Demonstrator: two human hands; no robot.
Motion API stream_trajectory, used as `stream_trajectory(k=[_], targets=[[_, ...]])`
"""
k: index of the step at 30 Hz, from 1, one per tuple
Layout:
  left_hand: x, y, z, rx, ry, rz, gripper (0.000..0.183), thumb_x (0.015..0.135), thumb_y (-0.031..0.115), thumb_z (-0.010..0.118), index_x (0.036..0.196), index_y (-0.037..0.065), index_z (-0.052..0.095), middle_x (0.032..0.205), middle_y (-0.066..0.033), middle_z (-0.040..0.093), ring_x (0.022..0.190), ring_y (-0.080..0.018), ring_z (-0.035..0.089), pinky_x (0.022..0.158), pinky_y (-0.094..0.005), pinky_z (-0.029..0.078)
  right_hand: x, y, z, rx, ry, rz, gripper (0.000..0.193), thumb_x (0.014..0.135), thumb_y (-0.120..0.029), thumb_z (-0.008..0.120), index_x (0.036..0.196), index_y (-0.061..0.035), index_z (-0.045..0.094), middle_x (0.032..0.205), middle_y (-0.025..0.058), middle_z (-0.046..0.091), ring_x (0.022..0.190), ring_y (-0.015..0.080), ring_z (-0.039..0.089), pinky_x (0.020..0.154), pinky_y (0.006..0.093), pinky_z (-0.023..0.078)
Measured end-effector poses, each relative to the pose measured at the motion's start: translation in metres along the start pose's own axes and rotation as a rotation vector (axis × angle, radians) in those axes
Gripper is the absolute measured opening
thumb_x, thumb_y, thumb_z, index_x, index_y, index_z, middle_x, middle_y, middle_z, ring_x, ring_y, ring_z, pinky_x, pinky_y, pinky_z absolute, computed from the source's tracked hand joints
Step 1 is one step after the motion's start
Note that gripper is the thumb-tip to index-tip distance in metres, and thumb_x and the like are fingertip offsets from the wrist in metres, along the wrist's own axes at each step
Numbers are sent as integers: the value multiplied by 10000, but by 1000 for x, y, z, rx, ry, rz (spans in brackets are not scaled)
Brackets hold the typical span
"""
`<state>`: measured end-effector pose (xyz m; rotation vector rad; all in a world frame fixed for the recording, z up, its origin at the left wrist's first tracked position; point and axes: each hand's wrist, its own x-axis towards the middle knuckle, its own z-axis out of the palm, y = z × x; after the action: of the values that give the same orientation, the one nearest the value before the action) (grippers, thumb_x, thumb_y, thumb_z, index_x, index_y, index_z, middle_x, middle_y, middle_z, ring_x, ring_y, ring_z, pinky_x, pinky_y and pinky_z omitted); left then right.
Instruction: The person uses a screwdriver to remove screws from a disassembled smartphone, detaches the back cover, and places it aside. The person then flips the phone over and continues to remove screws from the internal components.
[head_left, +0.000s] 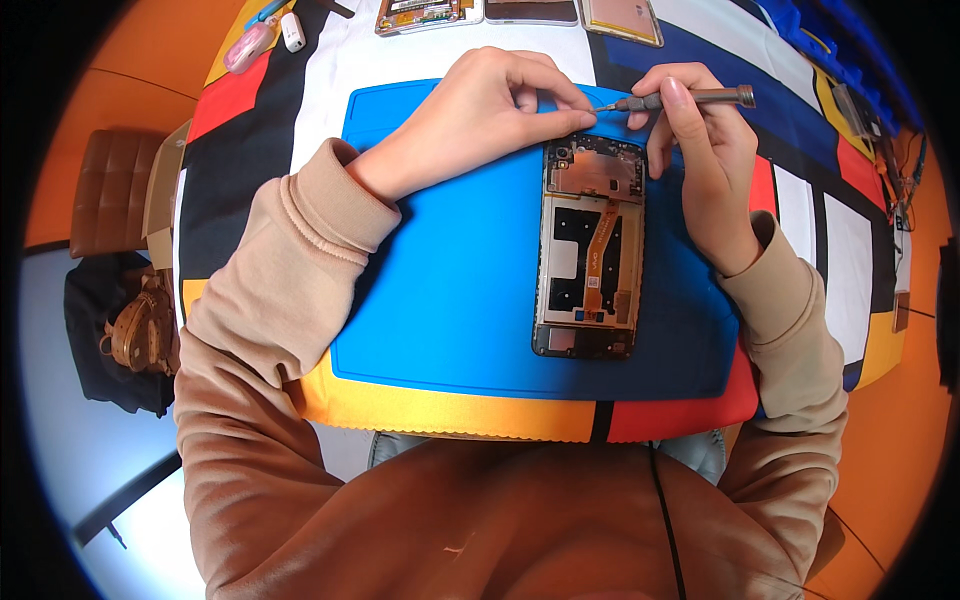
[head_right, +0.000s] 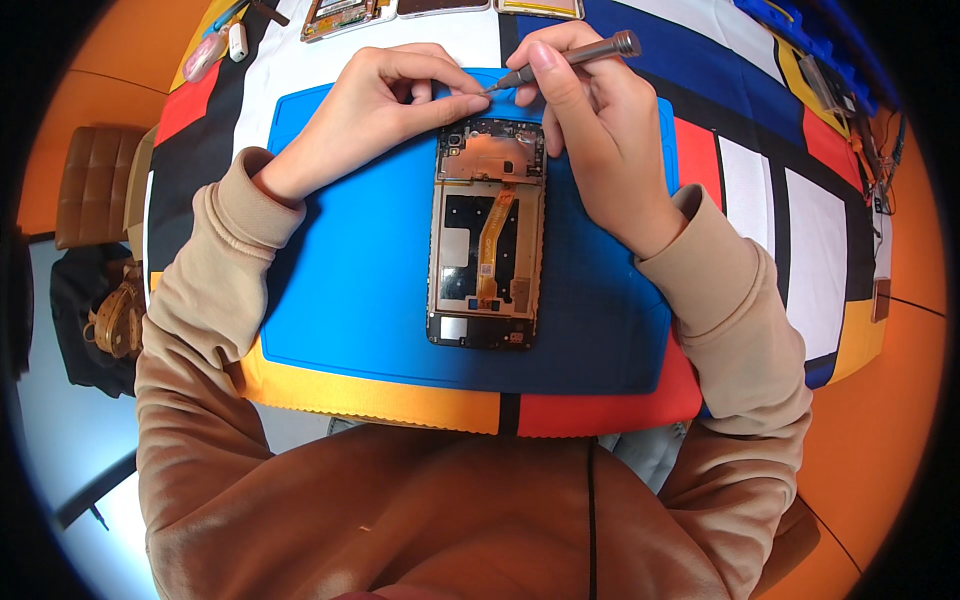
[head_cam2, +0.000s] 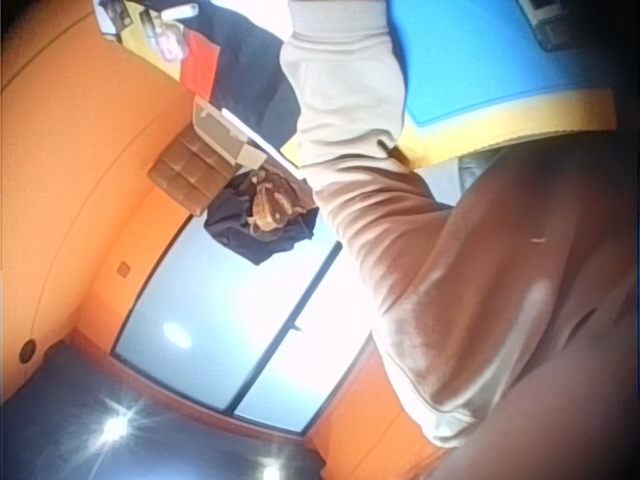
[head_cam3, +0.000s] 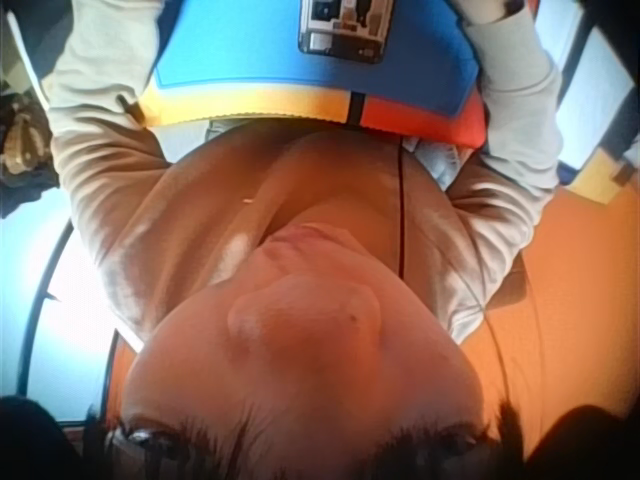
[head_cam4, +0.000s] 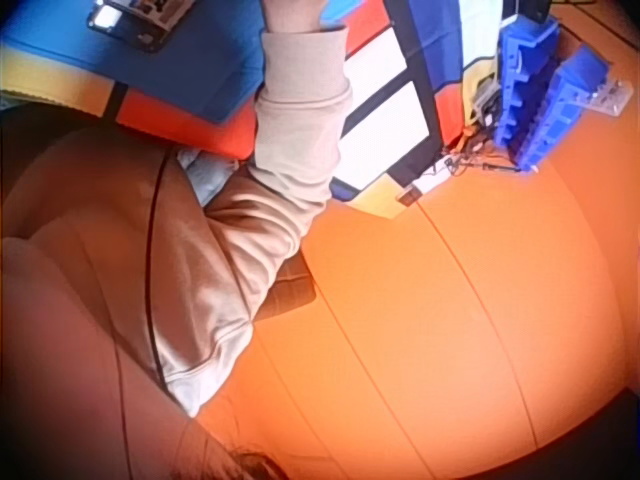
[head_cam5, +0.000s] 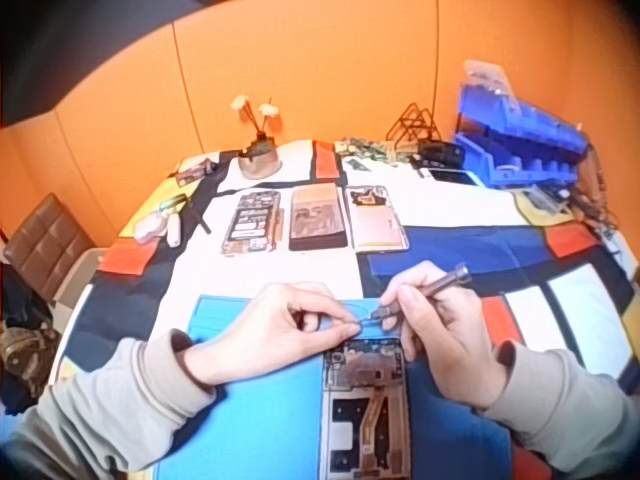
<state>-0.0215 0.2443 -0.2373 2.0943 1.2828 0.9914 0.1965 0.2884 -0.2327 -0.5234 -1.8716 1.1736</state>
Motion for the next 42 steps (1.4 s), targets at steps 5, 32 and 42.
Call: stream_trajectory(k=[5,32,42], targets=[[0,2,0,7,-5,-10,123,883,138,699,952,62,766,846,5,649,587,-46,374,542,-204,346,1,0,-1,-19,2,-4,268,1032,-283,467,1033,-61,619,776,12,591,554,22,477,497,163,351],[-1,6,-2,-10,3,14,111,867,104,708,932,28,758,846,-11,650,619,-49,417,560,-202,363,2,4,-1,31,-38,34,265,1032,-276,465,1032,-58,617,779,19,593,550,26,475,494,163,351],[-2,7,-1,-21,9,2,101,859,85,710,926,30,761,864,-13,659,605,-43,415,550,-196,354,0,0,-4,5,-55,-11,263,1042,-214,426,1042,-16,599,821,51,606,549,54,500,517,184,373]])
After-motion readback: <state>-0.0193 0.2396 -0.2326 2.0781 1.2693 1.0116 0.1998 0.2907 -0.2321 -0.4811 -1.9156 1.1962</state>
